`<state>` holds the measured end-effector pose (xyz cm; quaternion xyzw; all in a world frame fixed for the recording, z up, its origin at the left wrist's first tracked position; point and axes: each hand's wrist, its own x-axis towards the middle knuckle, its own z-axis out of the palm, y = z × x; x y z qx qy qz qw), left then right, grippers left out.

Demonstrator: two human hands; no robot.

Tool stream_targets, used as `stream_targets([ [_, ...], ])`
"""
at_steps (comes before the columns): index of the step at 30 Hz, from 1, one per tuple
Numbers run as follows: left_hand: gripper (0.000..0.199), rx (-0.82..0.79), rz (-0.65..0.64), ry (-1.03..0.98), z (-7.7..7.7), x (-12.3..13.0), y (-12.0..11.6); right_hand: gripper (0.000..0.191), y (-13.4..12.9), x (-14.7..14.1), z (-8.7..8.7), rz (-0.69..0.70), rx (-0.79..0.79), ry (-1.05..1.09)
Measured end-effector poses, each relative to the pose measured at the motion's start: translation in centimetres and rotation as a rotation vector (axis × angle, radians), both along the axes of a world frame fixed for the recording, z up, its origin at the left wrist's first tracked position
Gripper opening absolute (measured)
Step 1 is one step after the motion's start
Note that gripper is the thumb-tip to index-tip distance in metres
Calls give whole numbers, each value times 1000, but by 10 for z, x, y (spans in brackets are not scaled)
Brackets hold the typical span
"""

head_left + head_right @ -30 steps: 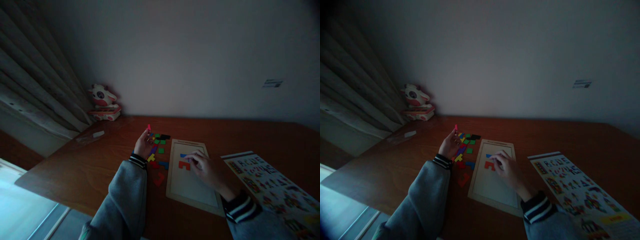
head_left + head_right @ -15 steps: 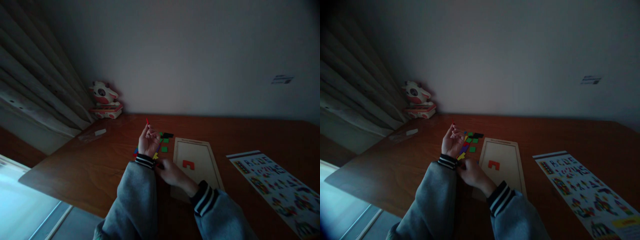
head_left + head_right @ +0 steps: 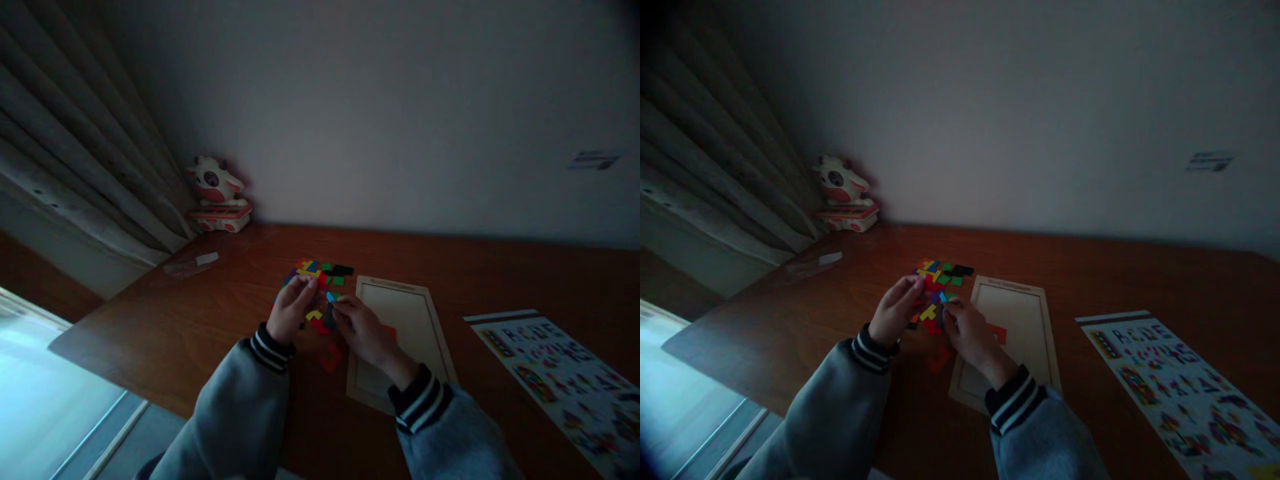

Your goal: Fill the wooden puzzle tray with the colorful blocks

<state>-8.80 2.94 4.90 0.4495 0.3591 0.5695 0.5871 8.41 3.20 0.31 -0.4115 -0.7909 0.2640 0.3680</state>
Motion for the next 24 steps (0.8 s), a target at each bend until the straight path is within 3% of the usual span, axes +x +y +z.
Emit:
stream_targets([
  [5, 14, 439, -264, 824, -40, -11, -58, 23, 8, 11, -4, -104, 25, -28],
  [8, 10, 689, -361, 1049, -54, -19, -67, 22, 10, 15, -7, -107, 26, -62],
  [16, 10, 811, -227, 1239, -49, -32, -35, 27, 2, 28, 2, -99, 160, -299],
  [21, 8, 896, -243, 1256, -49, -9, -33, 29, 3, 58, 8, -143, 214, -351],
  [24, 10, 863, -233, 1262, -52, 4, -28, 28, 4, 84, 7, -169, 211, -376],
])
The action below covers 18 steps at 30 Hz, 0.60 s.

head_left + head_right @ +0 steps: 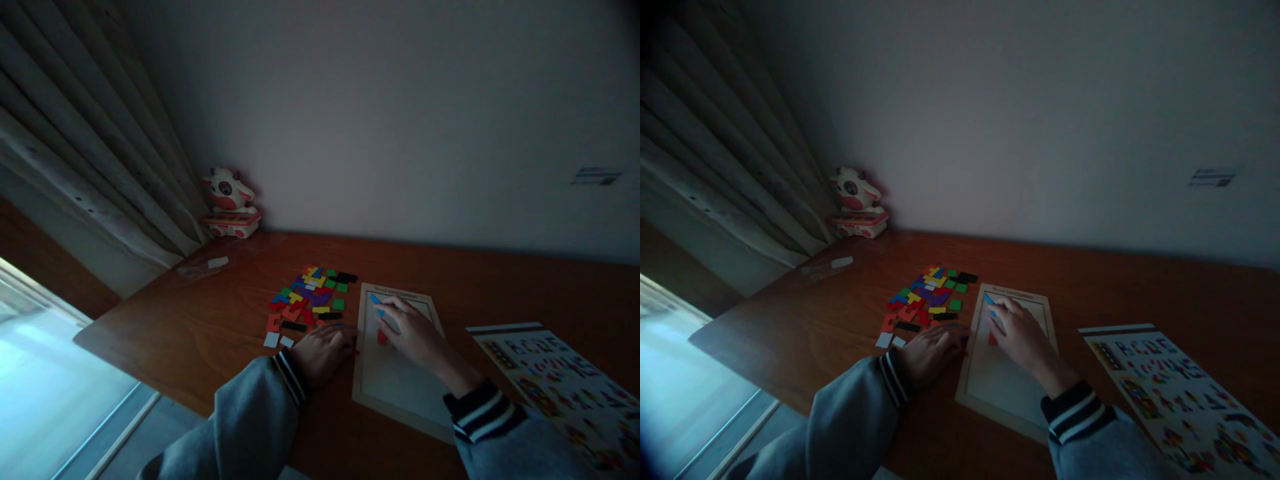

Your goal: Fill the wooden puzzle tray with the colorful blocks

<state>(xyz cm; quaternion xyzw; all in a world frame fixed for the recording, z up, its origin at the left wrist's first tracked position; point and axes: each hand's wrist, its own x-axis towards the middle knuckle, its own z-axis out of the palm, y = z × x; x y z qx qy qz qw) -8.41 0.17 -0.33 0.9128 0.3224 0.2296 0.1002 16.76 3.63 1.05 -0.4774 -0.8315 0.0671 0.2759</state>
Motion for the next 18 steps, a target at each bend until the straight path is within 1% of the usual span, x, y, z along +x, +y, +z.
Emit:
stream_targets([
  [2, 11, 14, 89, -5, -1, 3, 5, 28, 2, 17, -3, -9, -6, 5],
  [5, 12, 81, 234, -39, 0, 6, 11, 29, 6, 43, -11, -19, 2, 59],
  [7, 14, 123, 271, -87, 1, 14, 15, 28, 9, 57, -18, -58, 21, 122],
  [10, 15, 125, 261, -182, 1, 35, 24, 29, 11, 71, -25, -116, 12, 205],
  [12, 15, 68, 252, -267, 1, 50, 33, 29, 8, 73, -25, -123, -37, 239],
  [14, 15, -19, 262, -360, 0, 62, 42, 26, 2, 67, -22, -119, -92, 262],
  [18, 18, -164, 289, -442, -2, 69, 50, 17, -10, 47, -19, -121, -178, 301],
])
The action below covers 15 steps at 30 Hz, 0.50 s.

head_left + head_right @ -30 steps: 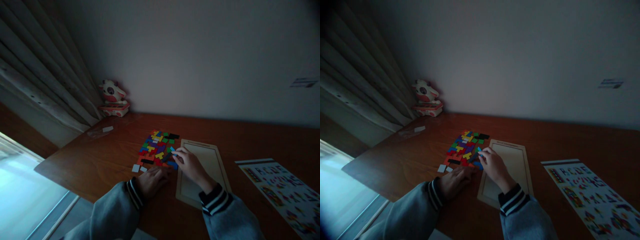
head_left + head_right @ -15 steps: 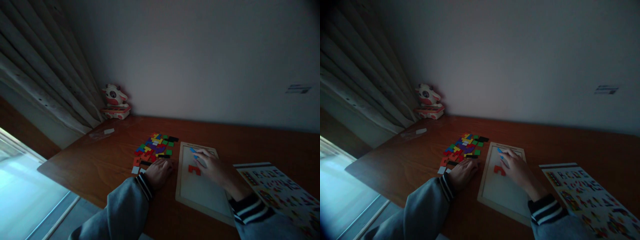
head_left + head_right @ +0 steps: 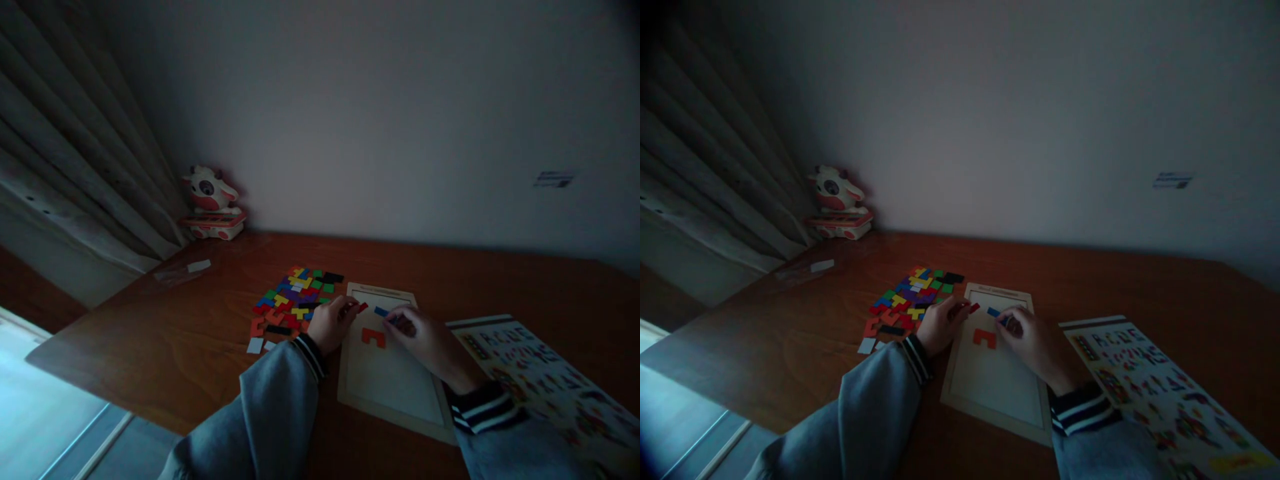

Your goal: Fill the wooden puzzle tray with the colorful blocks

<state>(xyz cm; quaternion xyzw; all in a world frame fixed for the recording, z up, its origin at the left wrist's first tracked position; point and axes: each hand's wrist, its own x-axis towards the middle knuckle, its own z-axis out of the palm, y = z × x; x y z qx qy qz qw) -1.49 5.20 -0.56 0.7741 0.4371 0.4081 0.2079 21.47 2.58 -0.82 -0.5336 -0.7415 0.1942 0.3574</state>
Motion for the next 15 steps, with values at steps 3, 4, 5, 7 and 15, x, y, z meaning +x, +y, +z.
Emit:
stream_targets([
  [3, 19, -36, -28, -36, -4, -3, -1, 14, -6, -12, -4, 35, -22, 91],
  [4, 19, -41, -35, -52, -5, -4, -1, 14, -7, -15, -5, 45, -20, 119],
  [5, 19, -46, -40, -70, -6, -5, -2, 13, -8, -17, -6, 51, -15, 135],
  [7, 19, -61, -57, -87, -6, -7, -2, 10, -9, -18, -5, 53, 5, 138],
  [15, 23, -47, -155, -82, 5, -6, -8, 15, -9, -14, 0, 32, 130, 26],
])
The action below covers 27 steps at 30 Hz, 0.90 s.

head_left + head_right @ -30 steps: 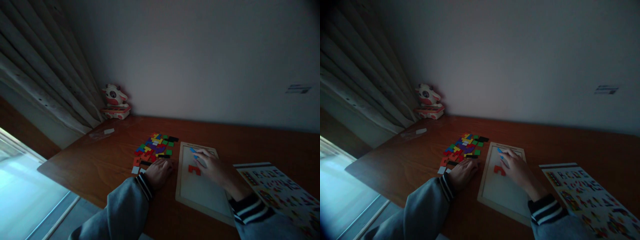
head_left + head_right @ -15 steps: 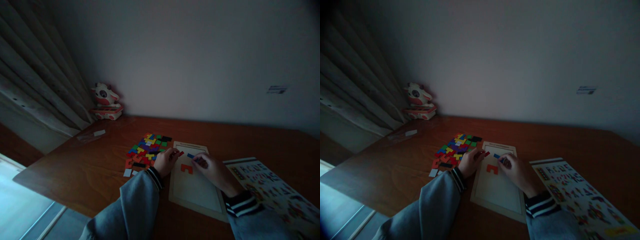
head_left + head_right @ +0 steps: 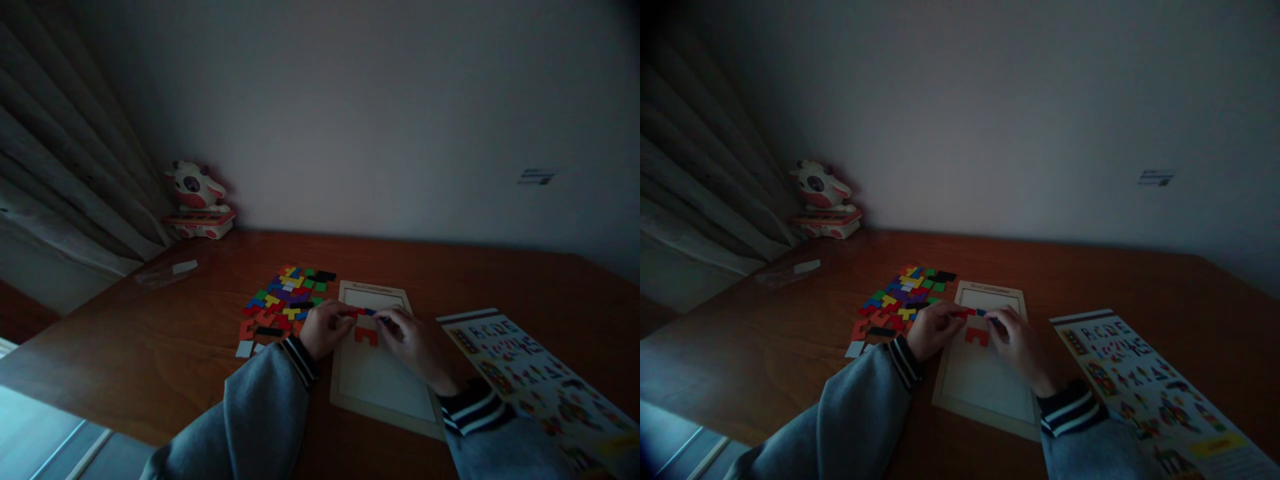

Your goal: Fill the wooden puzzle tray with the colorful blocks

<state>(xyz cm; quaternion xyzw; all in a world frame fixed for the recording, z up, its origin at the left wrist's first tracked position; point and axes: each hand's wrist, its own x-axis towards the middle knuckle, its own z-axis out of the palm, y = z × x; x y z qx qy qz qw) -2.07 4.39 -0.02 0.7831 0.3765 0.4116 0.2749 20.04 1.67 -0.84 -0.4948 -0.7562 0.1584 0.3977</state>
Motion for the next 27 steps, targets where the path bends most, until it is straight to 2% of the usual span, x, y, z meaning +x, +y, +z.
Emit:
stream_targets([
  [6, 23, 127, -114, 15, -3, 0, 0, 24, -3, -3, 0, 62, -46, 40],
  [12, 21, 140, -182, 58, -6, -1, 0, 26, -6, -7, 7, 62, -79, 99],
  [15, 36, 99, -188, 84, -5, 0, -3, 29, -6, -6, 10, 34, -86, 130],
  [18, 59, 59, -139, 90, -3, 1, -5, 27, -5, -4, 12, -74, -38, 143],
  [20, 55, 74, -135, 129, -3, 1, -6, 26, -4, -3, 12, -155, 13, 129],
  [23, 35, 138, -150, 233, -3, 1, -5, 26, -3, -1, 11, -209, 83, 99],
  [27, 32, 213, -214, 343, -7, 1, -3, 27, -3, -2, 9, -227, 108, 32],
])
